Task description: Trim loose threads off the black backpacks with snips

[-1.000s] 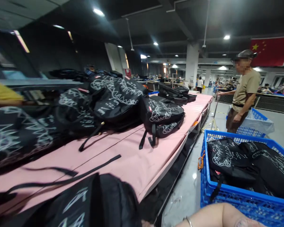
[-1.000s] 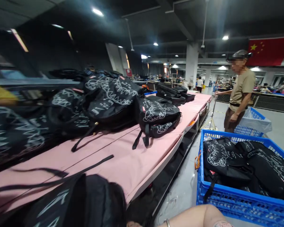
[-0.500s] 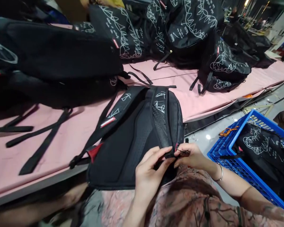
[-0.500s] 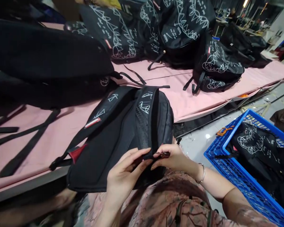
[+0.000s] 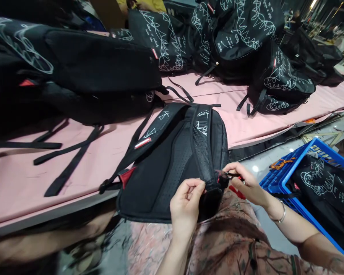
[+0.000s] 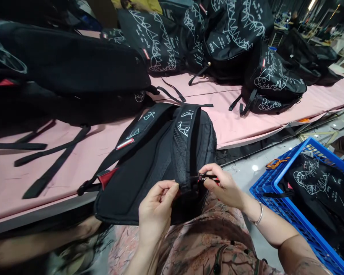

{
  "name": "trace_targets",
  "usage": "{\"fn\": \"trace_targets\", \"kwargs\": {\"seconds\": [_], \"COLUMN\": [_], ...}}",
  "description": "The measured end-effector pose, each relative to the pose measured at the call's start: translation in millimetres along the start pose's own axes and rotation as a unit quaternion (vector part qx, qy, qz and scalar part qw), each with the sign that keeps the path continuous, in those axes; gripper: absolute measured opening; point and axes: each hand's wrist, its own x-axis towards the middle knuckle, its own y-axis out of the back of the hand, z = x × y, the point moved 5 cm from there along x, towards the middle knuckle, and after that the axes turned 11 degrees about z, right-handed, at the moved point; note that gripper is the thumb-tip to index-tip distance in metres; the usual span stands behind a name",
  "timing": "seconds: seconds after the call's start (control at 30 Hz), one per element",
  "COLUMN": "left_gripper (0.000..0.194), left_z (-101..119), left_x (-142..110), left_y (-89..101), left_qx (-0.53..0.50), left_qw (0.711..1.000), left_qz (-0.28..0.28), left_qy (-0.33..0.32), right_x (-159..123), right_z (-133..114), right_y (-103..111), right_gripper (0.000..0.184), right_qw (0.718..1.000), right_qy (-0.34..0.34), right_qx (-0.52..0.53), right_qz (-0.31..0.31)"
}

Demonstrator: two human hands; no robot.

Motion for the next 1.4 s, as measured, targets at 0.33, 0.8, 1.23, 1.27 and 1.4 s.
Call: {"fn": "trace_targets", "kwargs": {"seconds": [0.33, 0.8, 1.23, 1.27, 1.4], "left_gripper": [0.02, 0.023, 0.026, 0.026, 0.024], "left_z": [10.7, 19.4, 21.7, 21.4, 20.4], "left_x": [-9.6, -12.8, -14.1, -13.7, -13.4], "left_y": [-12.4, -18.0, -18.6, -18.7, -19.6], "left_qx": [-0.029, 0.007, 0.031, 0.024, 0.01], "left_qw": [0.998, 0.995, 0.995, 0.995, 0.994], "left_qz": [-0.05, -0.095, -0.097, -0.098, -0.108], "left_qy": [0.017, -0.029, -0.017, -0.012, -0.004], "right_x": [-0.4, 7.8, 16.6, 17.4, 19.9], "right_z": [-24.7, -43.4, -39.7, -38.4, -34.1], "right_y": [41.5, 41.8, 30.2, 30.4, 30.8], "right_gripper": [0.022, 0.028, 0.026, 0.026, 0.03], "right_qw": [0.925, 0.885, 0.842, 0.843, 0.856], "right_qy": [0.264, 0.306, 0.362, 0.365, 0.372], "right_qx": [-0.272, -0.348, -0.377, -0.371, -0.331], "right_qz": [-0.002, -0.051, -0.132, -0.133, -0.138]}}
